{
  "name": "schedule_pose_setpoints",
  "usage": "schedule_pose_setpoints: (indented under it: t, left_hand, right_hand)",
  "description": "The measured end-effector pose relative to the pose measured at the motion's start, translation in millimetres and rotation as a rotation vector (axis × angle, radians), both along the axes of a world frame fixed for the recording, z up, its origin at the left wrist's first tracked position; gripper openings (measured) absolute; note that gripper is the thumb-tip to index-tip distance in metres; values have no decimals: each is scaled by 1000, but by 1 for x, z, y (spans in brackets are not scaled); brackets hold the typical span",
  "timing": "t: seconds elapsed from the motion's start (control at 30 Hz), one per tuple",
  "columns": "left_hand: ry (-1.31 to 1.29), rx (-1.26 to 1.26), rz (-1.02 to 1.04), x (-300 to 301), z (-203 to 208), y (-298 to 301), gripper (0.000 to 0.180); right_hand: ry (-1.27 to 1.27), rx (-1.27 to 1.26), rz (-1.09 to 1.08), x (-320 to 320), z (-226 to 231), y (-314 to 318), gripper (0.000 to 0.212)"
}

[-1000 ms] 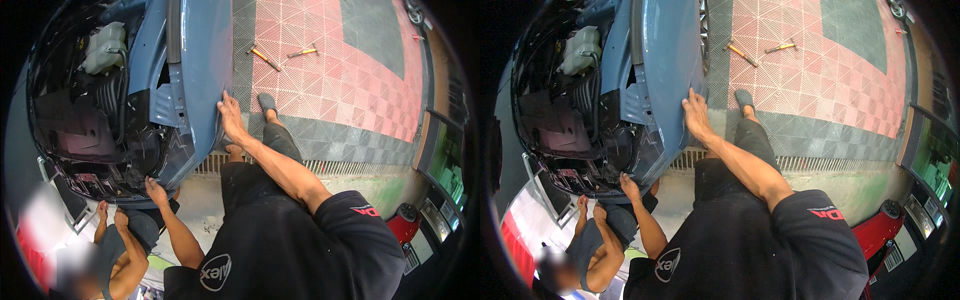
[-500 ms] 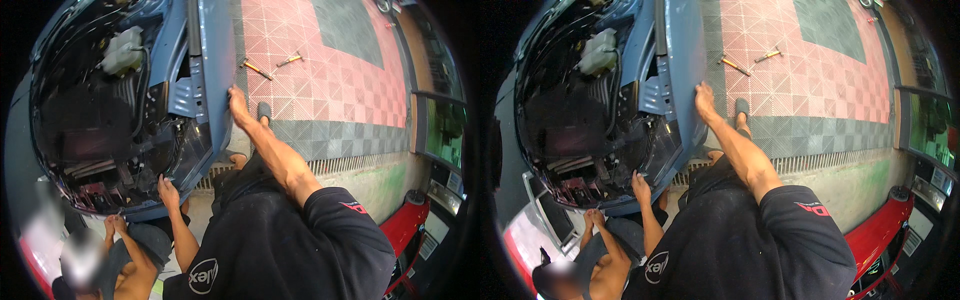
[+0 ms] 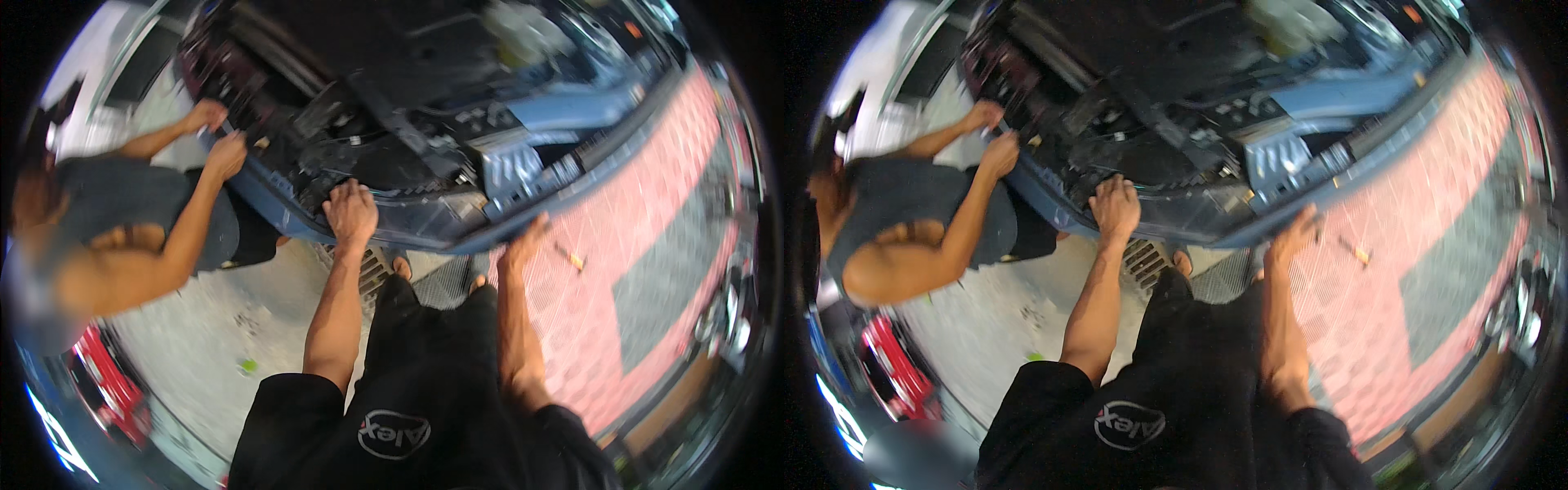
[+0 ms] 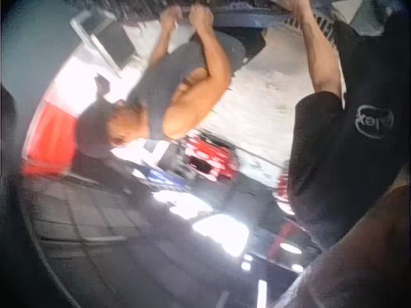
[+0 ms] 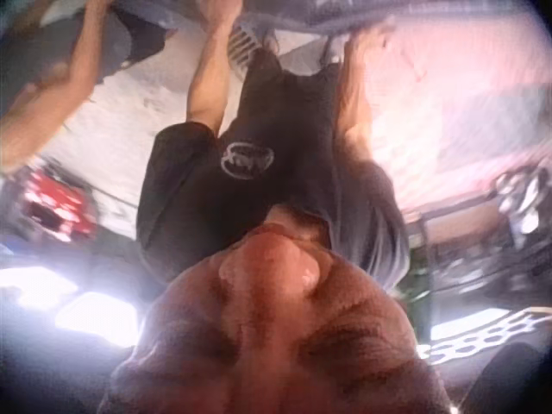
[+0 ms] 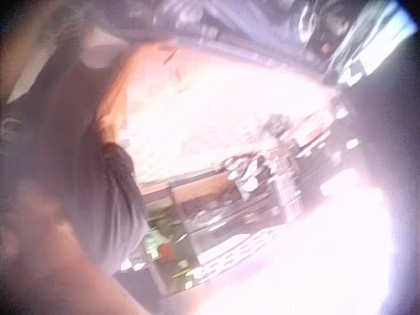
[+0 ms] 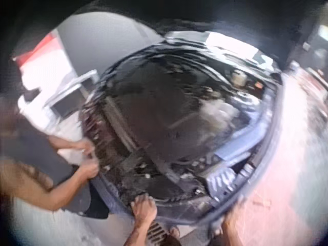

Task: The person gathers plastic fasteners from the floor and then, with a coworker, positions and secures a car bumper onto the front of a vehicle. They align the bumper, insert fasteners by hand, and adjust the fit along the lower edge and sides.

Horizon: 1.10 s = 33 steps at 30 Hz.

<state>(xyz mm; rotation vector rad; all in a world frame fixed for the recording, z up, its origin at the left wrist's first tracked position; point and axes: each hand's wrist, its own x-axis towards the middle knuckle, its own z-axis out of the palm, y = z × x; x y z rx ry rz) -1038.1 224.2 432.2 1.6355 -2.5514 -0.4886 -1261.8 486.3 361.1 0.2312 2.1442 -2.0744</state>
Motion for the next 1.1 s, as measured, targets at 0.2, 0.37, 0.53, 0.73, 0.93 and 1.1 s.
schedule_pose_setpoints:
  t: [0.2,0.37,0.53,0.73,0.93,1.1]
  left_hand:
    - [254,-372,133,5,-56,15,23]
    - [308,-529,182,0,-67,15,17]
    - [412,-516,240,-3,-78,19,14]
    - [456,-460,238,-11,-78,15,16]
    - [439,-447,194,-2,-75,15,15]
    - [445,-437,201,1,-68,6,16]
  right_hand:
    - [171,59,132,34,-9,7,101]
    - [416,82,132,25,-46,6,105]
    - [687,358,303,5,-62,26,98]
    - [412,90,163,28,-21,-19,94]
    - [484,121,199,26,-24,-13,99]
    - [420,45,210,33,-10,-22,104]
